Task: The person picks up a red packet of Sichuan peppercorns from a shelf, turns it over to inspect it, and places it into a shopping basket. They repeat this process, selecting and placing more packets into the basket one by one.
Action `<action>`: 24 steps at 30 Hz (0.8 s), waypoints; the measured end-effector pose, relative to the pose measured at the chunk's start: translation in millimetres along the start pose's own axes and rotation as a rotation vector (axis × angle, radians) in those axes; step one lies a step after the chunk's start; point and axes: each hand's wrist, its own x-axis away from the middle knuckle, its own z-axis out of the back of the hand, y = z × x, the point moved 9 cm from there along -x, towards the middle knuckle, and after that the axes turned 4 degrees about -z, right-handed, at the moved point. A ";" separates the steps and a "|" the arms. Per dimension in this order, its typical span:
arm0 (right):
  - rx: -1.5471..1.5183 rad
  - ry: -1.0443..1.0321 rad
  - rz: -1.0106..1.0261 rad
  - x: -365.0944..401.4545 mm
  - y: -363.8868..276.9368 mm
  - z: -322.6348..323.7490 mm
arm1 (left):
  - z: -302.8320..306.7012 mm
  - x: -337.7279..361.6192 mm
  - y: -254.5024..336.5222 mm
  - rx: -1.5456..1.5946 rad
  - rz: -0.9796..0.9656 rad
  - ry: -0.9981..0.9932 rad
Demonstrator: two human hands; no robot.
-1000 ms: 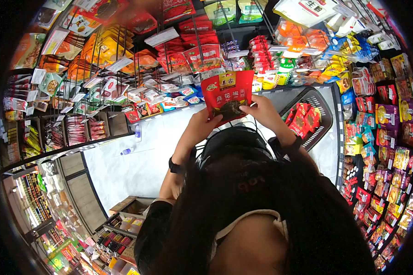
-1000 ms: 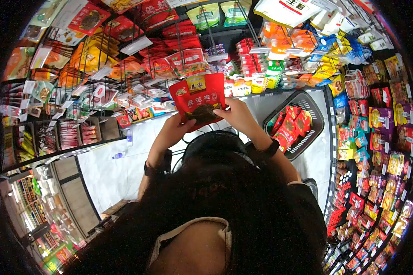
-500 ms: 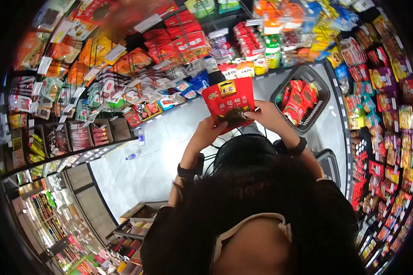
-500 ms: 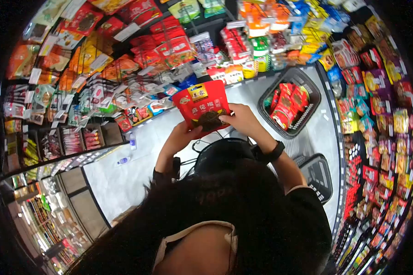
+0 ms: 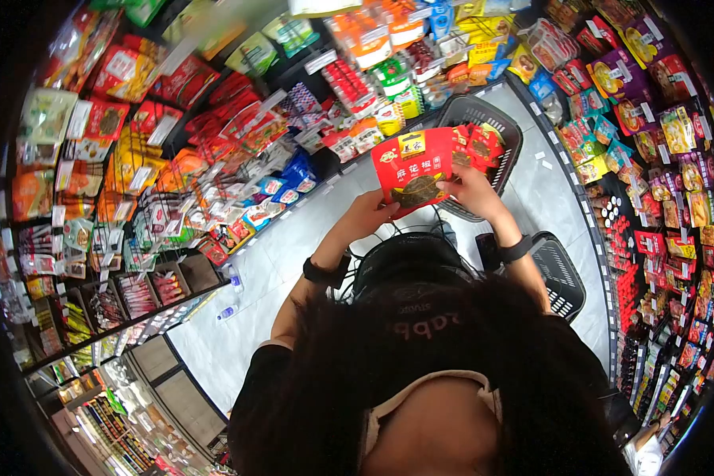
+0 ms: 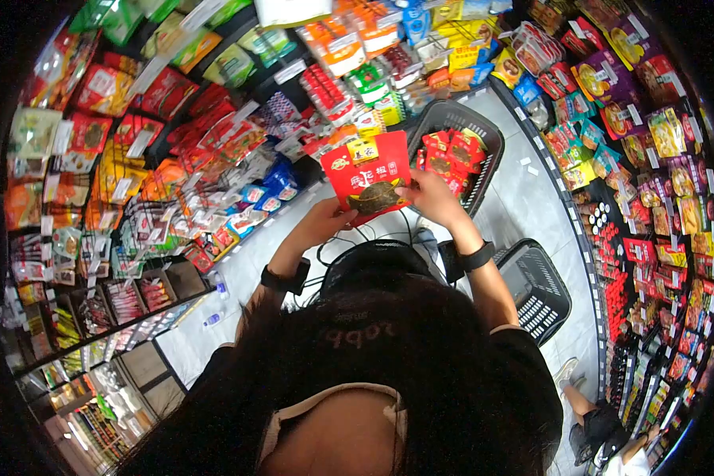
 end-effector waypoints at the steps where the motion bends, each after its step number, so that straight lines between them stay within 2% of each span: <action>1: -0.005 0.046 0.017 0.0 11.0 15.8 | -8.8 -18.7 3.6 -0.049 0.015 -0.041; 2: -0.093 0.090 0.025 3.2 22.9 34.9 | -18.4 -38.5 6.8 -0.007 0.011 -0.068; 6: -0.239 0.145 -0.179 -6.3 129.9 72.8 | -52.7 -129.9 -0.9 0.182 0.056 -0.134; 10: -0.276 0.166 -0.305 -11.0 222.9 86.2 | -97.3 -204.3 -57.1 0.383 0.305 -0.122; 13: -0.281 0.134 -0.488 -10.3 280.0 85.2 | -127.5 -232.3 -92.9 0.522 0.437 -0.125; 14: -0.140 0.212 -0.355 -14.0 303.9 84.7 | -138.0 -238.7 -105.6 0.540 0.462 -0.148; 15: -0.192 0.160 -0.420 -12.3 317.1 78.7 | -147.0 -245.0 -111.6 0.557 0.483 -0.171; 17: -0.292 0.057 -0.550 -5.6 342.4 64.1 | -157.0 -252.3 -132.3 0.444 0.559 -0.167; 18: -0.302 0.040 -0.541 -4.1 350.0 59.0 | -161.6 -253.1 -142.4 0.386 0.599 -0.168; 21: -0.433 0.059 -0.604 6.5 387.9 30.6 | -179.8 -256.2 -182.0 0.340 0.712 -0.184; 22: -0.461 0.137 -0.556 11.2 388.4 30.0 | -184.0 -255.8 -193.3 0.295 0.749 -0.183; 23: -0.413 -0.032 -0.699 17.9 403.3 14.2 | -188.7 -259.1 -202.4 0.236 0.740 -0.182; 24: -0.389 -0.048 -0.738 21.7 414.5 5.6 | -193.7 -261.0 -217.0 0.177 0.730 -0.182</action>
